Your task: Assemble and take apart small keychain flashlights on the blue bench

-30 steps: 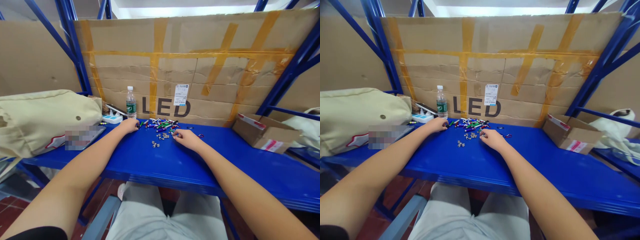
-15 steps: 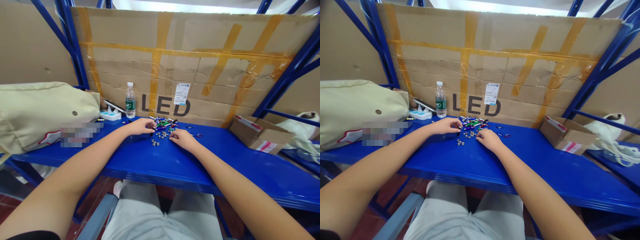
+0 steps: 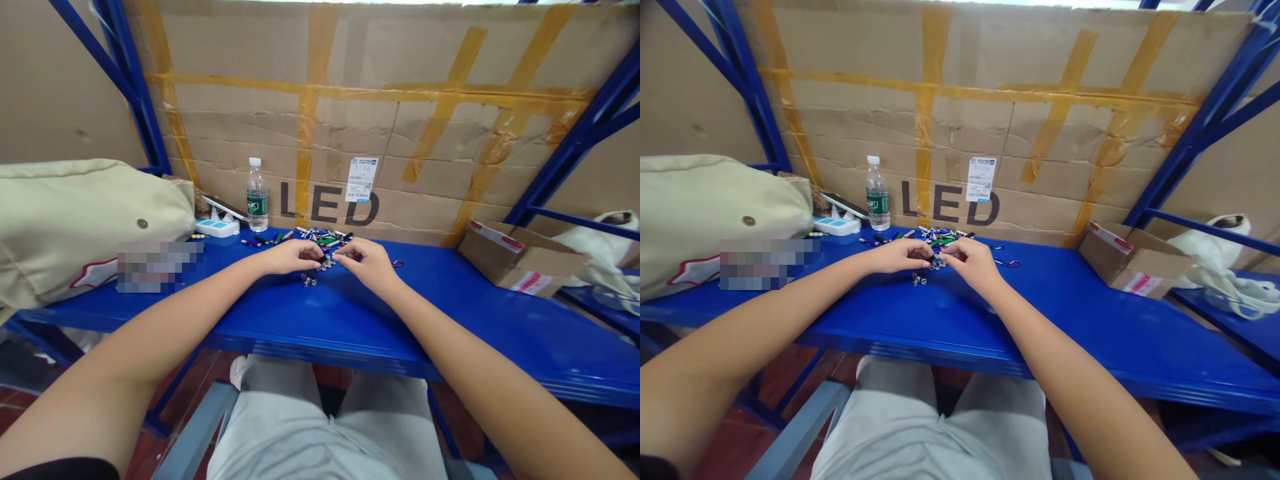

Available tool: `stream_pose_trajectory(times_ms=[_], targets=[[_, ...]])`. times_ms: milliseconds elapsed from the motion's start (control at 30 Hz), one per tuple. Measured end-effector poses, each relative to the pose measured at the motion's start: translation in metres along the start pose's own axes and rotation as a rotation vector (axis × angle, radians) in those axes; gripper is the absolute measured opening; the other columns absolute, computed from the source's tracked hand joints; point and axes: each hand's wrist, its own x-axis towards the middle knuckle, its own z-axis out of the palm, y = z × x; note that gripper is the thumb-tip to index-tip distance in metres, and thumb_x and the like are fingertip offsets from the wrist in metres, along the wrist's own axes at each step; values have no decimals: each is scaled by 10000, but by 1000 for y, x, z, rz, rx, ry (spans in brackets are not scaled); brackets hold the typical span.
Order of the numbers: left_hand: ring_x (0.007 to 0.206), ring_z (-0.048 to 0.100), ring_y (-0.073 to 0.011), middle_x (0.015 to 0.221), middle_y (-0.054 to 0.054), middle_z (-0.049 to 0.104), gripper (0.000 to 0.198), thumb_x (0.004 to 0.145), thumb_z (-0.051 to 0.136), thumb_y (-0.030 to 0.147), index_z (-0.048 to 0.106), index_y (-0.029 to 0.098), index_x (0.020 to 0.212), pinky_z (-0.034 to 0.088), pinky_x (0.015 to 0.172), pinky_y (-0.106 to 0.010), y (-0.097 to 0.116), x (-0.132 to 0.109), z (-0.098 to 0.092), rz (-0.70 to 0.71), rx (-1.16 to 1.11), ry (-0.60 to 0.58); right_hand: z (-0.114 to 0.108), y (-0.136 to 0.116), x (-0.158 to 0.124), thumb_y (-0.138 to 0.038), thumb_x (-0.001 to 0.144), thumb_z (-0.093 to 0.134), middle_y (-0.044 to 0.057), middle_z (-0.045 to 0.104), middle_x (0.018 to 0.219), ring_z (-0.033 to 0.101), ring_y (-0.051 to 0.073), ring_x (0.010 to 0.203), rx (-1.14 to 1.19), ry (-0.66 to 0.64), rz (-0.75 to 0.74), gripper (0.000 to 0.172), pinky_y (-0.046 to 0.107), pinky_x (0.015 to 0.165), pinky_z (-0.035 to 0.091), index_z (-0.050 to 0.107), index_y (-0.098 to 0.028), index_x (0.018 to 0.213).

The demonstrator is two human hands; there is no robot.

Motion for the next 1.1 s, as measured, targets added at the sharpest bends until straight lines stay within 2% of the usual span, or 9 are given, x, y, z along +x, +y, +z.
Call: stream_pose_trajectory(times_ms=[133,400,533,633,733,800,900,1000,1100], targets=[[933,641,-171,1016,-93,676,239,806,600,249,554,128,1006,491,838,-321,6,1,6,63,-156,-16,-1,-9,-1,-206,789,656,-4,565,629,494,110,580,-28,1,-151,55,233,533,368,678,-176,748],[903,645,-166,995,-72,684,216,818,582,234,575,137,1011,500,822,-313,8,0,7,156,-54,77,-5,-9,-2,-227,855,575,17,611,692,558,136,658,-194,-46,-305,106,254,606,413,662,-196,802],[904,638,-157,989,-59,684,200,827,573,209,592,150,1017,492,818,-299,11,-1,6,218,92,158,-5,-10,-4,-232,861,547,15,598,694,548,140,654,-263,-85,-285,109,259,624,413,650,-202,876],[889,633,-152,971,-48,682,187,830,568,189,604,167,1012,487,793,-286,15,-3,4,260,204,230,-6,-12,-5,-257,852,545,-11,544,628,505,129,580,-251,-60,-171,131,250,584,397,618,-198,944],[897,627,-153,974,-43,675,188,836,566,198,607,181,1019,478,802,-284,17,-3,2,281,264,252,-7,-9,-4,-261,858,520,-10,531,626,496,132,569,-221,-35,-52,142,251,564,391,601,-185,947],[895,629,-152,970,-45,674,179,832,578,213,599,176,1006,479,808,-285,15,-3,2,268,247,249,-6,-1,-4,-233,853,516,21,567,703,525,148,636,-253,-84,-20,129,263,600,406,618,-178,908],[888,636,-146,967,-52,678,170,826,583,209,577,162,989,492,810,-289,10,-3,2,220,193,224,-2,14,-3,-197,843,530,68,596,854,554,176,770,-327,-253,-23,150,294,699,433,666,-176,903],[904,639,-148,988,-61,679,179,825,580,203,566,159,998,498,824,-301,6,-2,2,191,188,204,4,26,-4,-218,862,531,79,588,867,548,194,824,-401,-402,-30,202,318,749,436,697,-187,974],[903,642,-151,983,-61,683,186,820,589,214,567,161,997,500,827,-307,5,-2,2,190,190,203,9,29,-3,-241,876,532,79,579,874,545,192,832,-441,-448,-12,234,317,758,435,702,-210,1034]])
